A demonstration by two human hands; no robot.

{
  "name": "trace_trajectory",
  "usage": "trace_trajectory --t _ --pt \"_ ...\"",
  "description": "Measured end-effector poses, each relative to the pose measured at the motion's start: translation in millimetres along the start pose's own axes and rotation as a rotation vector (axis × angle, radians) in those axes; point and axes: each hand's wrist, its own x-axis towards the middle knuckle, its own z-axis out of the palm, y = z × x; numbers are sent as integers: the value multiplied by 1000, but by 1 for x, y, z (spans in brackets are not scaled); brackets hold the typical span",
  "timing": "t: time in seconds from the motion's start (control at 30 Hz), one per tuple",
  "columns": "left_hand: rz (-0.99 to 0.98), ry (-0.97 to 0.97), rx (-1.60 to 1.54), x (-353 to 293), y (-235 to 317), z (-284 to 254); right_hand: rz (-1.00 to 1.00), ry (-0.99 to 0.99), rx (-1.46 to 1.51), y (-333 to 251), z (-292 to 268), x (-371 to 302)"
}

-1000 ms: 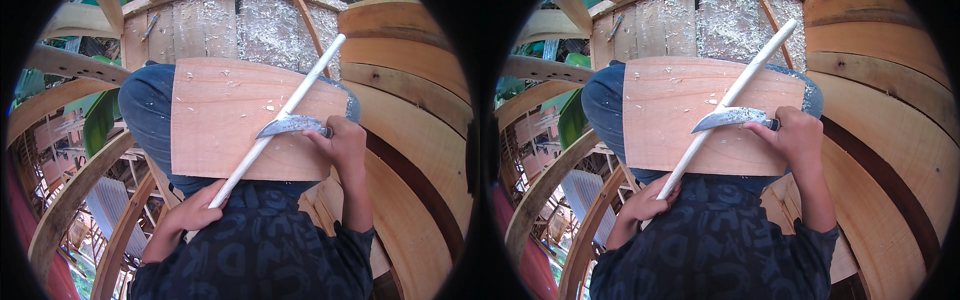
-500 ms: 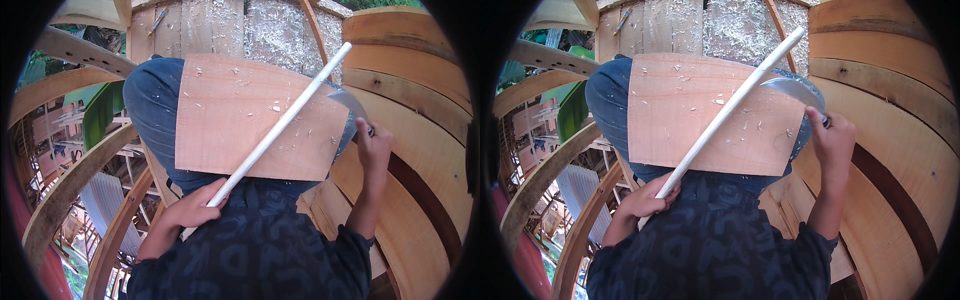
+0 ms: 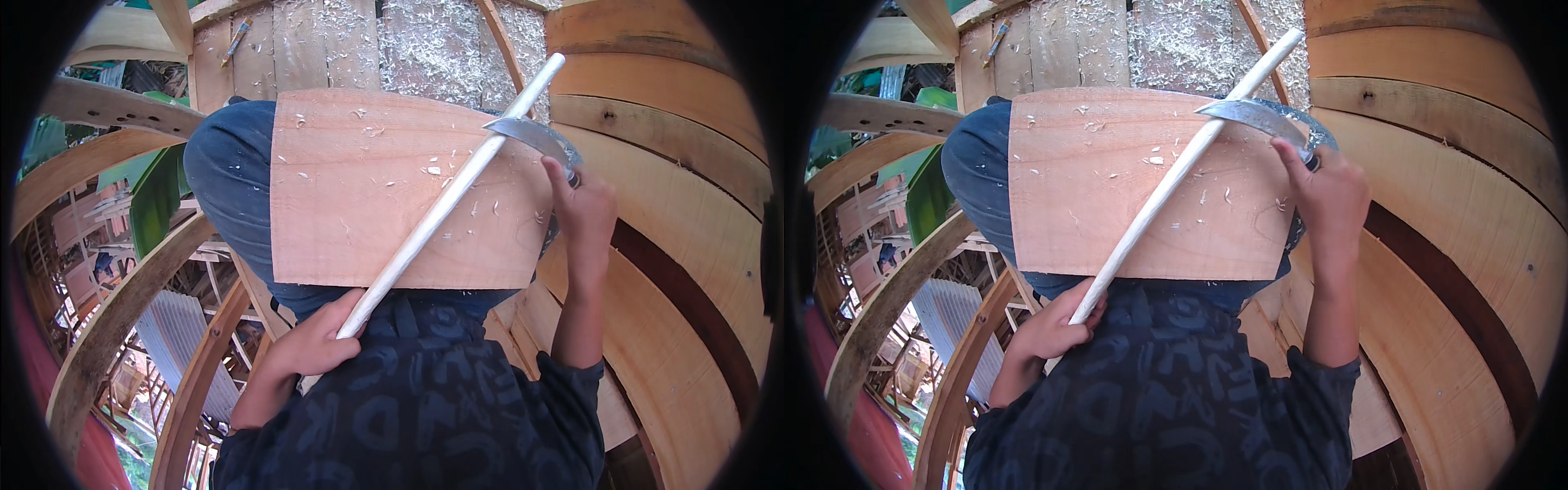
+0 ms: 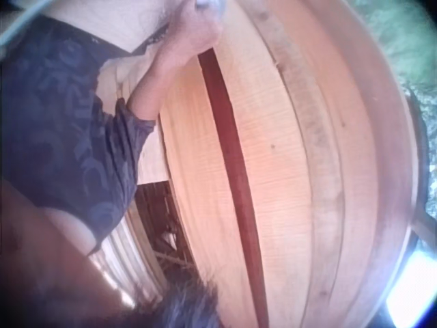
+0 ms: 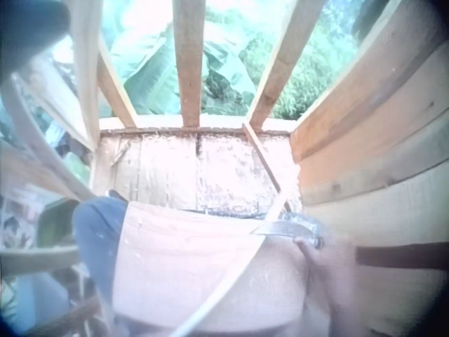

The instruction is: The person carves a long, thin piece of wood using a curved knife. They hold the wood on a board placed on their lap and repeatedly shave off thin strips of wood to shape the piece.

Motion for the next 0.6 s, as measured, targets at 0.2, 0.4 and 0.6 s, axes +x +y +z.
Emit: trace_trajectory --t 0.2,0.4,0.6 --pt "-11 -35 27 1 -1 -5 -58 -98 67 -7 -18 -7" --pt "16 -1 44 0 -1 -3 -257 -83 100 -22 2 -14" --pt "15 -13 23 2 0 -2 -214 -131 50 -27 -7 -16"
